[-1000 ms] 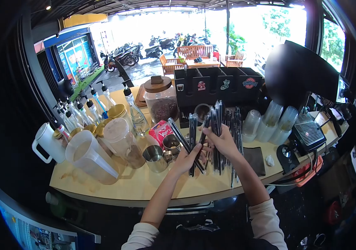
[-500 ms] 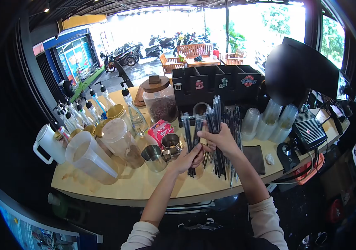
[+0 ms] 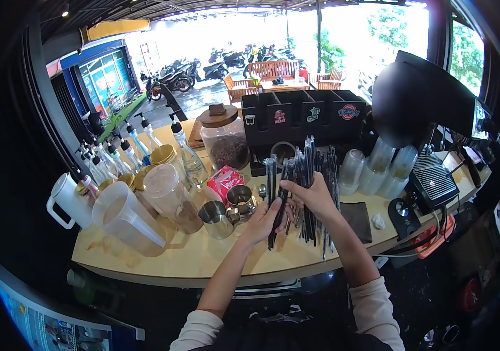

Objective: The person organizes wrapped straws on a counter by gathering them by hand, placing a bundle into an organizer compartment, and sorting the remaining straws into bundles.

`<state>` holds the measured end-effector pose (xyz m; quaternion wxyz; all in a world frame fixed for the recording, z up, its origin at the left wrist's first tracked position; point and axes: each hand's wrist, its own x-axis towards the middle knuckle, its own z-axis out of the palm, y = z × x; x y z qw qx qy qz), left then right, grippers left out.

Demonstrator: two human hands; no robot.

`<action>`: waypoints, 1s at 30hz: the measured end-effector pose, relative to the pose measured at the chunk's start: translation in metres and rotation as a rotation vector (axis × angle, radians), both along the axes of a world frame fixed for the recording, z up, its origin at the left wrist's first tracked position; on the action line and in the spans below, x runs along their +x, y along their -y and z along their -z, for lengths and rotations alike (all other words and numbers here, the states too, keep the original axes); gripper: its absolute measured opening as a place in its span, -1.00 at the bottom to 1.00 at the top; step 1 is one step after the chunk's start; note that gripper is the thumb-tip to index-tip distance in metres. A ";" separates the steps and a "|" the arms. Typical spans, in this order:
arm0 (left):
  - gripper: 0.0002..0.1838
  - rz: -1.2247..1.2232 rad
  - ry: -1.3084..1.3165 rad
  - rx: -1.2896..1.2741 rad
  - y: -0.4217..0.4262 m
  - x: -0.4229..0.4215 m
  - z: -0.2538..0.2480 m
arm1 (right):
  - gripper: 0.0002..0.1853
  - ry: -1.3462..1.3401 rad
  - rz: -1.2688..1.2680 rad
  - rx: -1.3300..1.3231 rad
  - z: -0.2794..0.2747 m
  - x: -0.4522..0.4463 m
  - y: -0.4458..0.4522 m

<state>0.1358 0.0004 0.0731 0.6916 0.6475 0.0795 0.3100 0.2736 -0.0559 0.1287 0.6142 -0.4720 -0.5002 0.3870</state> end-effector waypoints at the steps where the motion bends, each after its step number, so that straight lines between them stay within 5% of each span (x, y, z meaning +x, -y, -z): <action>1: -0.53 0.029 -0.017 -0.009 0.000 -0.001 -0.002 | -0.83 -0.010 0.010 0.016 0.000 0.000 0.000; 12: -0.57 0.149 -0.080 -0.083 -0.006 0.005 0.014 | -0.79 0.098 0.003 -0.031 -0.010 -0.004 0.007; 15: -0.58 -0.105 -0.031 0.137 0.009 0.012 0.003 | -0.73 0.038 0.100 0.088 -0.007 -0.009 0.003; 17: -0.40 -0.374 -0.185 0.520 0.013 0.015 -0.002 | -0.70 0.087 0.119 0.031 -0.010 -0.011 0.005; 21: -0.22 -0.268 -0.223 0.412 0.013 0.022 -0.001 | -0.68 0.099 0.275 0.030 0.002 -0.017 -0.002; 30: -0.50 -0.367 -0.064 0.511 -0.007 0.046 0.029 | -0.65 0.161 0.302 0.084 0.012 -0.026 -0.001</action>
